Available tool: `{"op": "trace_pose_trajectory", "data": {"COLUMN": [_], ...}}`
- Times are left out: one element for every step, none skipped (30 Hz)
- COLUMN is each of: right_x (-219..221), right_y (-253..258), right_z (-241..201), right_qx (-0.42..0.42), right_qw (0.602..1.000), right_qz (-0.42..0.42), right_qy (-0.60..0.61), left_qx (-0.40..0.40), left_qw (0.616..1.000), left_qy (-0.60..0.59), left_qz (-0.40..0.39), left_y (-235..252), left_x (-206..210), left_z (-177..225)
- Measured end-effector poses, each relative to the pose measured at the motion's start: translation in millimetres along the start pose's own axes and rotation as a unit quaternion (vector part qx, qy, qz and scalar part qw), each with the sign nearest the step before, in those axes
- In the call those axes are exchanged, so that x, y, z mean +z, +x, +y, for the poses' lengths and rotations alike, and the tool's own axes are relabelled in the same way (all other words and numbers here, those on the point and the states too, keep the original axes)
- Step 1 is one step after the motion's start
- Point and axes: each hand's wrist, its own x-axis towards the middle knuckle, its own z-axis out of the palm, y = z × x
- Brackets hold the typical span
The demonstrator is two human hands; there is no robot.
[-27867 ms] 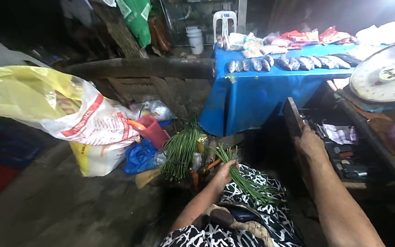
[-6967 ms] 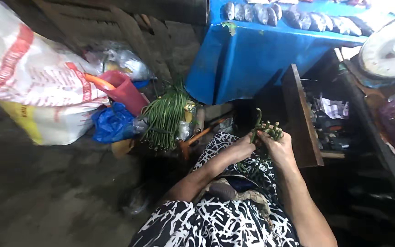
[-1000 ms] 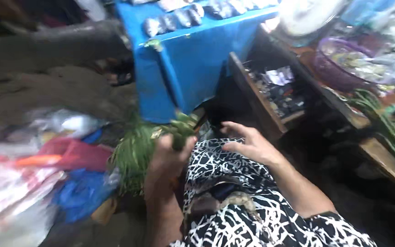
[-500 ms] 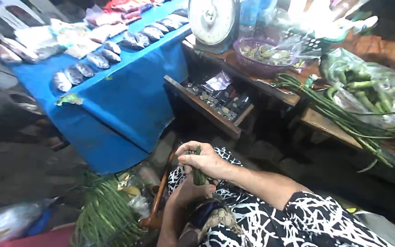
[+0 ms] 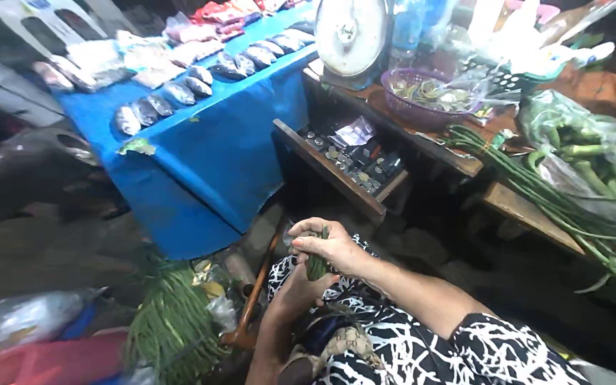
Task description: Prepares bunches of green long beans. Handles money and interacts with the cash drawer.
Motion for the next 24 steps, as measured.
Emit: {"op": "trace_pose_trajectory", "data": {"right_x": [0, 0, -1, -3, -6, -10, -13, -13, -12, -7, -2, 0, 3, 5, 8, 12, 15, 18, 18, 18, 19, 21, 25, 30], "right_y": [0, -1, -2, -2, -1, 1, 2, 4, 3, -1, -4, -4, -3, -2, -2, -2, -2, 0, 3, 8, 11, 13, 13, 13], "right_z": [1, 2, 6, 10, 15, 20, 25, 31, 35, 37, 39, 39, 39, 38, 39, 40, 41, 42, 42, 43, 44, 44, 45, 45], "right_qx": [-0.004, -0.015, -0.034, -0.056, -0.071, -0.077, -0.073, -0.063, -0.041, -0.012, 0.011, 0.027, 0.030, 0.027, 0.022, 0.016, 0.012, 0.007, 0.001, -0.004, -0.005, -0.003, 0.001, 0.004], "right_qw": [1.000, 0.999, 0.997, 0.996, 0.994, 0.994, 0.994, 0.993, 0.992, 0.991, 0.990, 0.987, 0.985, 0.986, 0.988, 0.990, 0.992, 0.994, 0.995, 0.996, 0.998, 0.999, 0.999, 0.999], "right_qz": [0.012, 0.029, 0.043, 0.049, 0.043, 0.024, -0.010, -0.055, -0.096, -0.112, -0.109, -0.127, -0.130, -0.123, -0.111, -0.093, -0.079, -0.067, -0.061, -0.053, -0.040, -0.031, -0.024, -0.018], "right_qy": [-0.015, -0.031, -0.045, -0.058, -0.068, -0.074, -0.078, -0.081, -0.076, -0.077, -0.088, -0.098, -0.108, -0.111, -0.109, -0.106, -0.101, -0.091, -0.081, -0.066, -0.052, -0.041, -0.038, -0.040], "left_qx": [-0.009, -0.021, -0.039, -0.048, -0.039, -0.016, 0.002, 0.020, 0.040, 0.055, 0.050, 0.040, 0.034, 0.037, 0.054, 0.080, 0.106, 0.131, 0.140, 0.150, 0.171, 0.195, 0.215, 0.228], "left_qw": [1.000, 0.999, 0.998, 0.997, 0.997, 0.998, 0.999, 0.999, 0.999, 0.997, 0.995, 0.994, 0.994, 0.993, 0.990, 0.984, 0.978, 0.974, 0.974, 0.976, 0.976, 0.974, 0.972, 0.967], "left_qy": [0.019, 0.033, 0.042, 0.055, 0.057, 0.046, 0.030, 0.004, -0.027, -0.061, -0.086, -0.098, -0.102, -0.108, -0.126, -0.150, -0.170, -0.180, -0.175, -0.158, -0.136, -0.102, -0.061, -0.022], "left_qz": [0.012, 0.026, 0.034, 0.035, 0.039, 0.044, 0.043, 0.037, 0.026, 0.008, -0.010, -0.016, -0.022, -0.030, -0.038, -0.045, -0.048, -0.037, -0.021, -0.005, 0.018, 0.044, 0.076, 0.111], "left_y": [-1, -2, -4, -6, -10, -12, -16, -19, -21, -22, -25, -27, -28, -28, -29, -30, -31, -33, -37, -42, -44, -45, -46, -47], "left_x": [-1, -1, -3, -6, -8, -10, -13, -15, -15, -14, -13, -11, -11, -13, -16, -18, -20, -23, -27, -32, -36, -37, -38, -38], "left_z": [2, 5, 8, 11, 13, 14, 15, 15, 12, 8, 6, 4, 5, 4, 1, -4, -10, -17, -20, -24, -29, -35, -40, -44]}}
